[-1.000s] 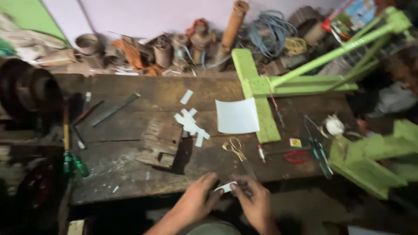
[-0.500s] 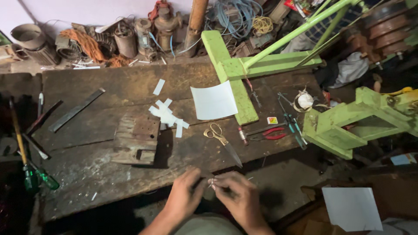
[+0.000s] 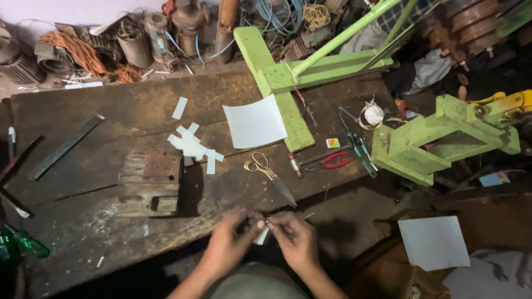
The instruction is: The person repeatedly cuts small rectangular pieces of white insulating material with scissors and inserts them into the slots of a cylindrical metal component on a workbench. The person handles the metal part and the cut pieces one at a time, placing each piece into a slot.
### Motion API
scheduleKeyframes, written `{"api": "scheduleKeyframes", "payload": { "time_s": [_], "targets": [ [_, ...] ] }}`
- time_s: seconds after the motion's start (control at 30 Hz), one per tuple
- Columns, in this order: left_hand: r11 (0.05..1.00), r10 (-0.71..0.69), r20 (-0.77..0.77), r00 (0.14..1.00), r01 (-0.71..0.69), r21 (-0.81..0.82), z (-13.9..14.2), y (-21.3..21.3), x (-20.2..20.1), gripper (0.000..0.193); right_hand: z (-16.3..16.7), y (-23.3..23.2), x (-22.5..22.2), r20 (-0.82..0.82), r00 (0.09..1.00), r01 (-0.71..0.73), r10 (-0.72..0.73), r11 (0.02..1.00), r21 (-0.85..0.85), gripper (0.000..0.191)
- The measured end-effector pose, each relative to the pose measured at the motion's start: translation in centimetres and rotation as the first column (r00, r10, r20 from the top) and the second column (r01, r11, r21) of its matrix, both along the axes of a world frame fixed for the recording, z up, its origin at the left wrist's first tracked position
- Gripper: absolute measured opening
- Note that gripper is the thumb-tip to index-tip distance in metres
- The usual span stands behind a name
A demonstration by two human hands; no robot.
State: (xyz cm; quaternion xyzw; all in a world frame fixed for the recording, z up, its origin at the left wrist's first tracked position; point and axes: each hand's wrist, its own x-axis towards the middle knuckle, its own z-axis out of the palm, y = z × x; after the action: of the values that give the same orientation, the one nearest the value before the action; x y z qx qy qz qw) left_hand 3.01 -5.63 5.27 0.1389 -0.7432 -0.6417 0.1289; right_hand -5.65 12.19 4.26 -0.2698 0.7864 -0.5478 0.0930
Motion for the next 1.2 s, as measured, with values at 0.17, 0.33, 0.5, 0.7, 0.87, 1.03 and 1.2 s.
{"api": "scheduleKeyframes", "payload": {
  "time_s": [0.17, 0.33, 0.5, 0.7, 0.87, 1.03, 1.2],
  "targets": [
    [0.998, -0.054, 0.228, 0.972, 0.047, 0.036, -0.3, -0.4, -1.1, 0.025, -0.1, 0.0, -0.9, 0.260, 0.963, -0.055, 0.064, 0.998, -0.040, 0.011],
    [0.992, -0.007, -0.106, 0.994, -0.006, -0.128, -1.3, 0.1, -2.2, 0.016, -0.9, -0.5, -2.3, 0.572, 0.818, -0.014, 0.056, 0.997, -0.077, 0.010],
    [0.941, -0.082, -0.151, 0.985, 0.027, -0.337, -4.7, -2.0, -6.5, 0.026, -4.4, -2.0, -6.5, 0.472, 0.872, -0.005, 0.127, 0.968, -0.252, 0.015],
    [0.487, -0.119, 0.102, 0.988, 0.147, -0.861, -9.4, -4.5, -12.5, 0.033, -10.5, -6.6, -15.4, -0.551, 0.816, 0.130, 0.177, 0.872, 0.472, 0.065],
    [0.313, -0.135, 0.132, 0.982, 0.168, -0.935, -10.7, -2.8, -9.7, 0.037, -11.9, -6.6, -15.9, -0.424, 0.869, 0.018, 0.255, 0.841, 0.541, 0.069],
    [0.328, 0.023, 0.126, 0.992, 0.111, -0.938, -11.3, -0.8, -7.4, 0.075, -13.1, -6.4, -12.9, -0.267, 0.942, 0.005, 0.202, 0.788, 0.616, 0.036],
    [0.263, 0.085, 0.251, 0.964, 0.221, -0.939, -12.3, -0.1, -7.6, 0.058, -13.9, -6.7, -12.1, -0.518, 0.753, 0.061, 0.405, 0.741, 0.669, 0.041]
  ]
}}
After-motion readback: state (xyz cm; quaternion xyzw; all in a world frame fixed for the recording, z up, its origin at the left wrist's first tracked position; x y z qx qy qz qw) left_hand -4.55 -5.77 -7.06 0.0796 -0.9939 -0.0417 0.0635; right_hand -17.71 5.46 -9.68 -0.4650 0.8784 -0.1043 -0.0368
